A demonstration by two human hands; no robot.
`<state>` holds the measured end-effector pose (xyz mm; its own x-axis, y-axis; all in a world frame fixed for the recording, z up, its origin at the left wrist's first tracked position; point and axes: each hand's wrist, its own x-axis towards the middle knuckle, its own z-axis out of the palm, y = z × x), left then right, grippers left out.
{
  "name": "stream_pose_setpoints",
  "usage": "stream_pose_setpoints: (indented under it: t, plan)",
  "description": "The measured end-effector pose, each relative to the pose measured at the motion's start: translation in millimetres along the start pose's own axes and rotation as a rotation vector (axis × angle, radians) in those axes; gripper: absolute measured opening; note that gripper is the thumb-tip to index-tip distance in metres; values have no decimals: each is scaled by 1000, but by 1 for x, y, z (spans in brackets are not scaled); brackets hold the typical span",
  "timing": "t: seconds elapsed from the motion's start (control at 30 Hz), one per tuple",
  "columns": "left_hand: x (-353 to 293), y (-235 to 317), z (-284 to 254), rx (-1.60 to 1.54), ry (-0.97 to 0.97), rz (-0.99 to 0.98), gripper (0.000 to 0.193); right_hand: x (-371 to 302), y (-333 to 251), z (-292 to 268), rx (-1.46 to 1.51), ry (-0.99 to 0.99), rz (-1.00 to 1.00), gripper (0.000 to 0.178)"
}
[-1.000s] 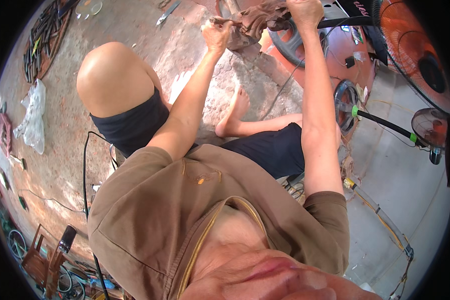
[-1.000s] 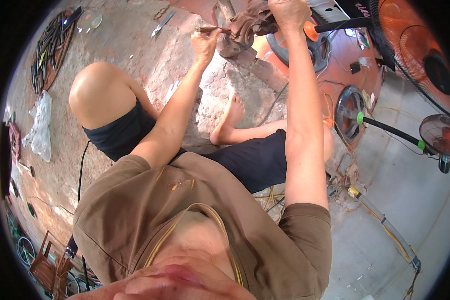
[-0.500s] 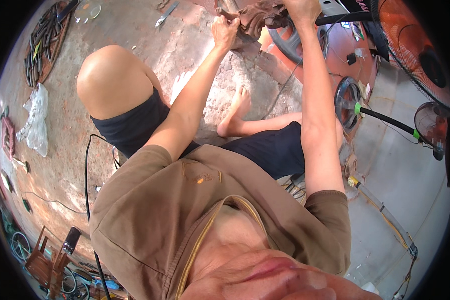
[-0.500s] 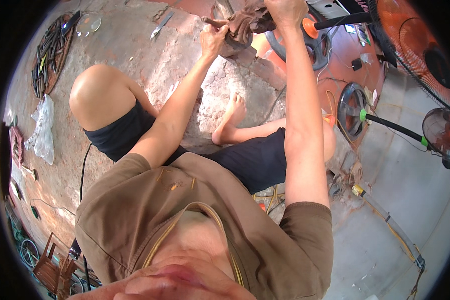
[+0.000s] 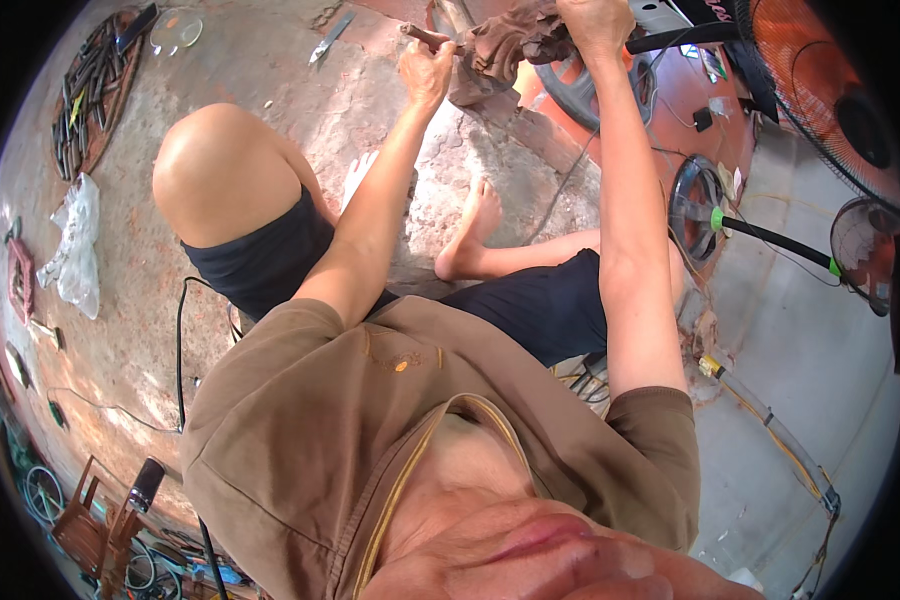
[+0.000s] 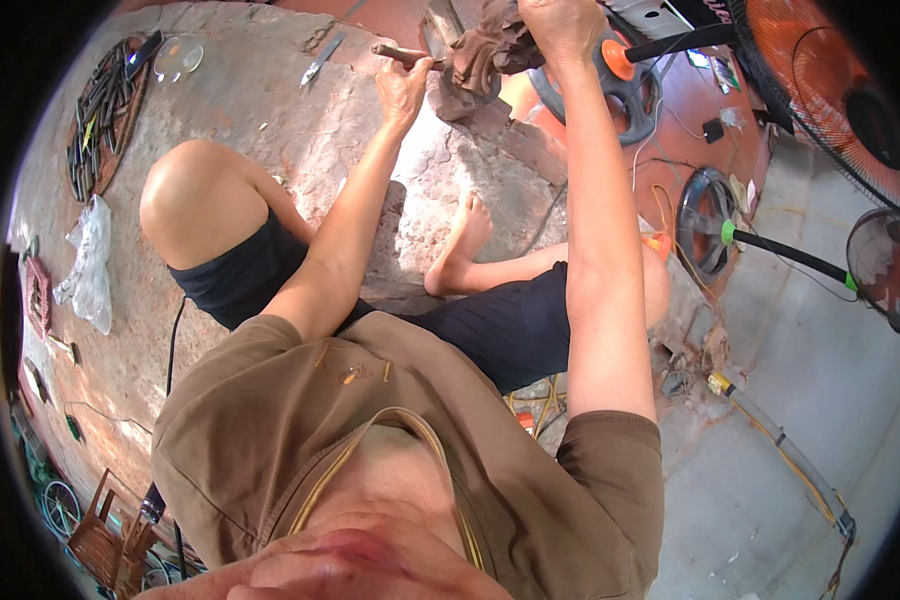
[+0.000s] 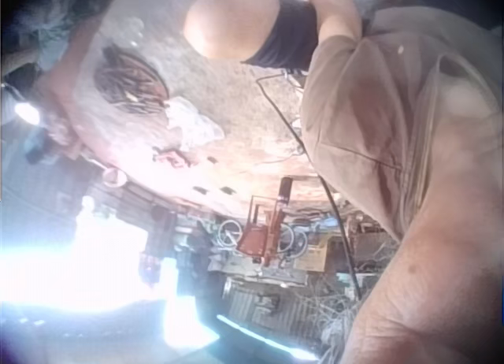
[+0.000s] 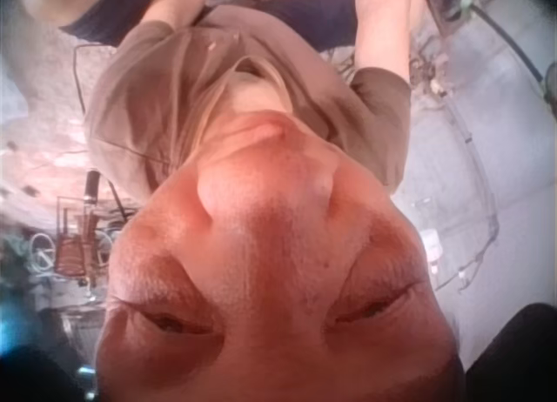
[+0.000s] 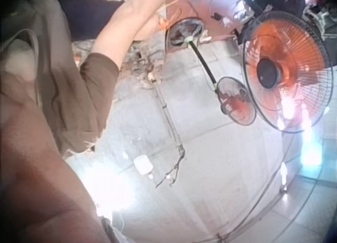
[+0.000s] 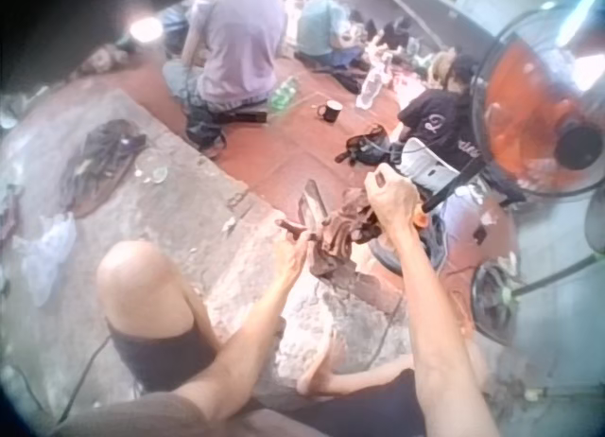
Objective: The person sits on the floor and carves a piece of wood using a chisel and a mallet. They hold the wood steady with one hand while striking the chisel with the mallet to shape the material.
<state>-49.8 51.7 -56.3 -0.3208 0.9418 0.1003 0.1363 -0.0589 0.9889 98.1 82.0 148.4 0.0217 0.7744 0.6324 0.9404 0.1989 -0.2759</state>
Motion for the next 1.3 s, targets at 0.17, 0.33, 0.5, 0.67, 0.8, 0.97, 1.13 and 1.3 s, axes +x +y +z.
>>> stream_pose_setpoints:
  t: [0.17, 0.33, 0.5, 0.67, 0.8, 0.97, 1.13, 1.3]
  plan:
    - [-11, -13, 17, -257, -72, 52, 21, 2, -7, 0, 36, 16, -26, 19]
    - [6, 6, -7, 295, -288, -74, 26, 1, 0, 2, 29, 6, -12, 19]
    - [9, -4, -5, -60, -144, -141, 33, 3, -1, 2, 33, 14, -12, 19]
    - [-6, 3, 12, 167, -65, -16, 37, 3, -1, 6, 16, 19, -33, 20]
    - [-4, -11, 6, 293, -260, 41, 34, 3, 3, 7, -14, 7, -28, 20]
    - [-3, -1, -5, 148, -305, -122, 35, 4, 4, 3, -27, -9, -11, 20]
    - [-3, 1, 15, -61, -64, -118, 33, 2, 1, 3, 9, -5, -3, 19]
    - [7, -18, 17, 294, -136, 103, 36, -2, -7, 3, 15, 1, -24, 19]
